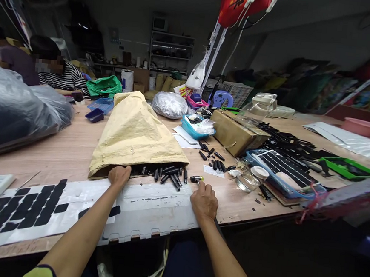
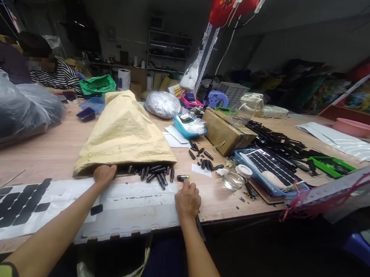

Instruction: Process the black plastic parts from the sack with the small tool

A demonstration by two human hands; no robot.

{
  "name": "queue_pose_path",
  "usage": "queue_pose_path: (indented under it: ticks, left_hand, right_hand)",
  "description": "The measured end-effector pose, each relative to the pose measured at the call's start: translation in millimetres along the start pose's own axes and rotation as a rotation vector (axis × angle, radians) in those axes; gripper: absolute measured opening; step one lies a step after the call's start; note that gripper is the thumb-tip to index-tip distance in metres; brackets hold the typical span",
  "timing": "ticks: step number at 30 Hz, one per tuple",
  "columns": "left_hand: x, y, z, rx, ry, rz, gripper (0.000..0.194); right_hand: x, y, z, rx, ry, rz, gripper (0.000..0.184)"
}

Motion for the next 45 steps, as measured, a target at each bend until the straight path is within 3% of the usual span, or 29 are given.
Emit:
queue_pose_path:
  ticks: [8,15,21,24,27,30,37,41,45]
  left_hand:
    - [22.2,-12.0,28.5,-0.035,-0.067,-0.132,0.061]
    - [31.0,-22.7,44.7,-0.058,-0.127,-0.079,0.066]
    - [25.2,-9.5,46.8,-0.176,-0.107,0.127,0.061]
    - [14.0,-1.8,46.7,-0.179,-0.143,0.278,0.057]
    - [3.1,-0.2,49.5,-0.136,-0.194,0.354,0.052]
    - [-5.7,-3.0,57.4,-0.068,-0.161,0.399,0.049]
    - [-19.4,-23.5,98.2,0.156,-0.175,0.435,0.049]
    - [-13.9,-35.6,118.3,0.317,-0.39,0.318,0.044]
    - [13.9,-43.5,128.4,0.388,-0.632,0.317,0.04]
  right_hand:
    - [-0.3,0.3,-0.6,-0.01,-0.007,-0.002,0.034]
    - [-0.9,-0.1,-1.1,-0.002,-0.012,-0.021,0.035]
    - [-0.6,-0.5,-0.7,0.003,-0.008,-0.022,0.035]
    - [-0.6,-1.0,-0.5,0.0,-0.006,-0.019,0.035]
    - [-0.7,-0.8,-0.2,-0.002,-0.008,-0.02,0.035]
    - [-0.6,0.0,-0.3,-0.001,-0.01,-0.03,0.035]
    - [-1.3,1.9,-0.9,-0.028,-0.02,-0.036,0.033]
    - [-1.6,3.2,-0.2,-0.032,-0.024,-0.044,0.033]
    - [-2.0,4.3,0.1,-0.046,-0.028,-0.054,0.034]
Point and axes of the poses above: each hand's wrist, its own z-axis away from the middle knuckle, its own y-axis out of the back of the hand, x = y × z, the point moved 1 cm from there along -z, towards the middle knuckle, and after that the axes turned 1 degree about -x, right-handed, at the moved point
